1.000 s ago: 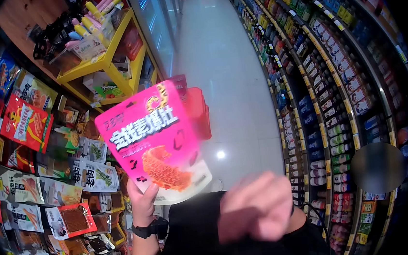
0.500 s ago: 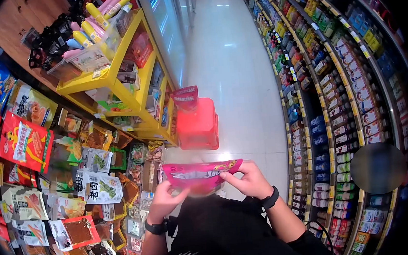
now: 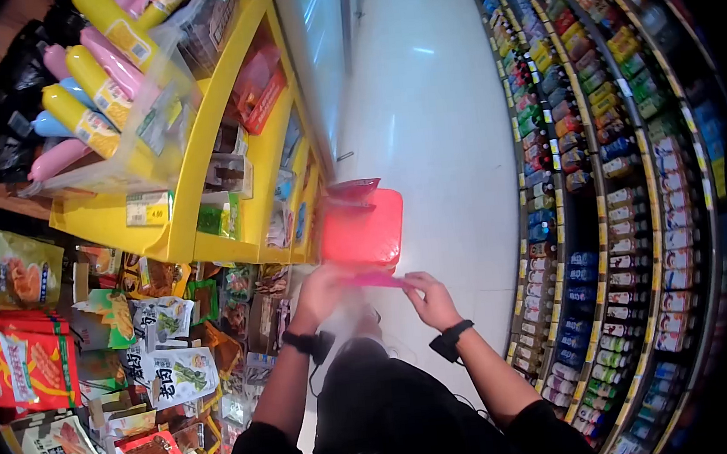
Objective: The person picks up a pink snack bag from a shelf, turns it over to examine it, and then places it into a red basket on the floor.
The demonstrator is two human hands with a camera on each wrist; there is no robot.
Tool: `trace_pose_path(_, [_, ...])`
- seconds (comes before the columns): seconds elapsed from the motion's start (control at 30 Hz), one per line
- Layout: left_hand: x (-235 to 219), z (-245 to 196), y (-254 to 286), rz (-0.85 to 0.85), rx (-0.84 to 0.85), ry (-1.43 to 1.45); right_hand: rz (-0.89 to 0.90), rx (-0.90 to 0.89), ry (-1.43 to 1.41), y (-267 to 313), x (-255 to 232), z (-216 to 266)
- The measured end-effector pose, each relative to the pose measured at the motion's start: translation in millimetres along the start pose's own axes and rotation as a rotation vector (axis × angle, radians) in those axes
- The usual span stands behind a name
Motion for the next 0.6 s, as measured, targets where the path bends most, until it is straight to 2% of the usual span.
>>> trace_pose_path(0.1, [13,34,-35,-0.081,-0.012,0.159,-0.022,0.076,0.02,-46,31,-71])
trace_pose_path(0.13, [28,64,-44,-0.097,-0.048,0.02,-0.045,0.096,-0.015,-61,41,-93])
trace_pose_path(0.17, [29,69,-57,-0.094,-0.058,0.019,-0.071,0.118,-0.051,-74,46,-102])
trace_pose_path(0.23, [31,83,-67,-0.211,-0.068,0.006,-0.061,0.202,-0.062,-89,61,-126])
trace_pose_path(0.3, [33,106,-82,-0.197,-0.12,-0.034,-0.126,0.276,-0.106,-114,71,-146])
trace_pose_path(0.37, [33,113,-95,-0.209,-0.174,0.068,-0.14,0.334,-0.005,-129,74,-145])
trace_pose_path(0.4, [34,119,-98,-0.145,-0.257,0.096,-0.079,0.437,0.054,-130,78,-147])
trace_pose_path(0.43, [34,122,-104,-0.137,-0.257,0.103,-0.016,0.538,0.112,-132,83,-153])
trace_pose_path(0.5, [32,133,-110,-0.108,-0.35,0.077,-0.04,0.507,0.103,-139,86,-154])
trace_pose_path(0.53, [33,141,-111,-0.084,-0.376,0.09,-0.042,0.514,0.008,-144,90,-157])
trace_pose_path(0.6, [33,155,-116,-0.104,-0.373,0.107,-0.041,0.52,-0.094,-154,96,-162])
Point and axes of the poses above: each hand's wrist, its own y-axis away from the middle knuckle, its own x-axis out of the palm, z = x × y, the point moved 5 cm from there along -y, towards the middle knuckle, and after that the axes turned 7 degrees about -y, right-handed, at the moved point
